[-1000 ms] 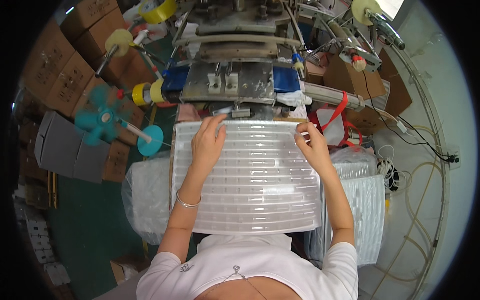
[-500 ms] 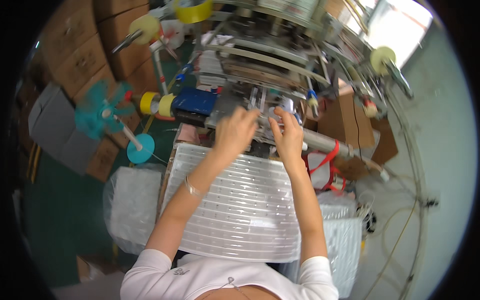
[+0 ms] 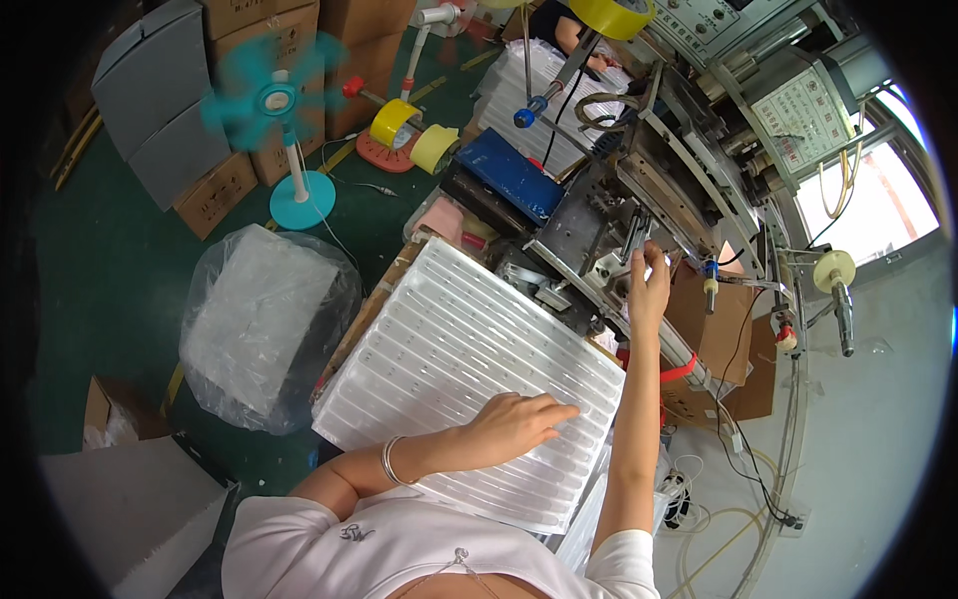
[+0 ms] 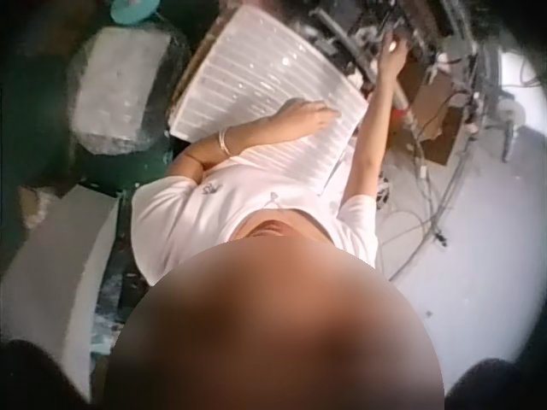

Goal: Manually assembling or inspecting plastic grid-like trays at a workstation.

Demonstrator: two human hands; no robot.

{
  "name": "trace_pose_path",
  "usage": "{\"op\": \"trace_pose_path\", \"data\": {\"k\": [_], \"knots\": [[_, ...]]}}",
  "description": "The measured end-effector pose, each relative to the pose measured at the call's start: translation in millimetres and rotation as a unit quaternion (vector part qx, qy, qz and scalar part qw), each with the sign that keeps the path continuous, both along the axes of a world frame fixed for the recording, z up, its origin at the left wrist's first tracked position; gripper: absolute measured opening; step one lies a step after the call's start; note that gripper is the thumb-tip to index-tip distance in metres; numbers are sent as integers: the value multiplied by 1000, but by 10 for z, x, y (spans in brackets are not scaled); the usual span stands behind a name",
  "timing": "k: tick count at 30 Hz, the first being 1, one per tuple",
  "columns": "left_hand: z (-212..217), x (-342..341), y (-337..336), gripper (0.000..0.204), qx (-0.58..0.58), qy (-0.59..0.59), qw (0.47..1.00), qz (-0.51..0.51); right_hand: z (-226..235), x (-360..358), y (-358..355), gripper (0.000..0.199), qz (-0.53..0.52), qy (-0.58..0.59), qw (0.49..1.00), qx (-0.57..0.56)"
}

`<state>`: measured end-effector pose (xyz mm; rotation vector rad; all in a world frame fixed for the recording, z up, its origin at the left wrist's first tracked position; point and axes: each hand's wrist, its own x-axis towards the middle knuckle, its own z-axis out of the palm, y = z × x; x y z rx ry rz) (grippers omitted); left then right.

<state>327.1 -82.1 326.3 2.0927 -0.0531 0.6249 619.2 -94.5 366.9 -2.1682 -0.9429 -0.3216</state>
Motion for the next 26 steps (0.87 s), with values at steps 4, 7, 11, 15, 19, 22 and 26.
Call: {"op": "trace_pose_path", "data": {"k": [4, 7, 11, 15, 19, 22, 26], "knots": [[-73, -28, -99, 33, -9, 25, 1000, -13, -16, -128, -155, 51, -17, -29, 999, -9], [-160, -44, -197, 25, 44, 54, 997, -38, -67, -204, -521, 55, -7, -35, 999, 25], [-440, 0, -600, 20, 235, 82, 965, -80, -63, -627, -1261, 38, -28, 1, 1000, -4], [-660, 42, -860, 23, 308, 155, 937, -61, -26, -583, -2025, 26, -85, 92, 988, 90], [-509, 59, -647, 28, 365, 197, 909, -46, 192, -1090, -2218, 24, -97, 134, 986, 26], [-590, 68, -499, 24, 318, 166, 932, -52, 82, -1526, -2211, 22, -49, 120, 981, -147], [-532, 138, -544, 47, 215, 183, 958, -40, -348, -1869, -2337, 26, 95, 39, 954, -282]]}}
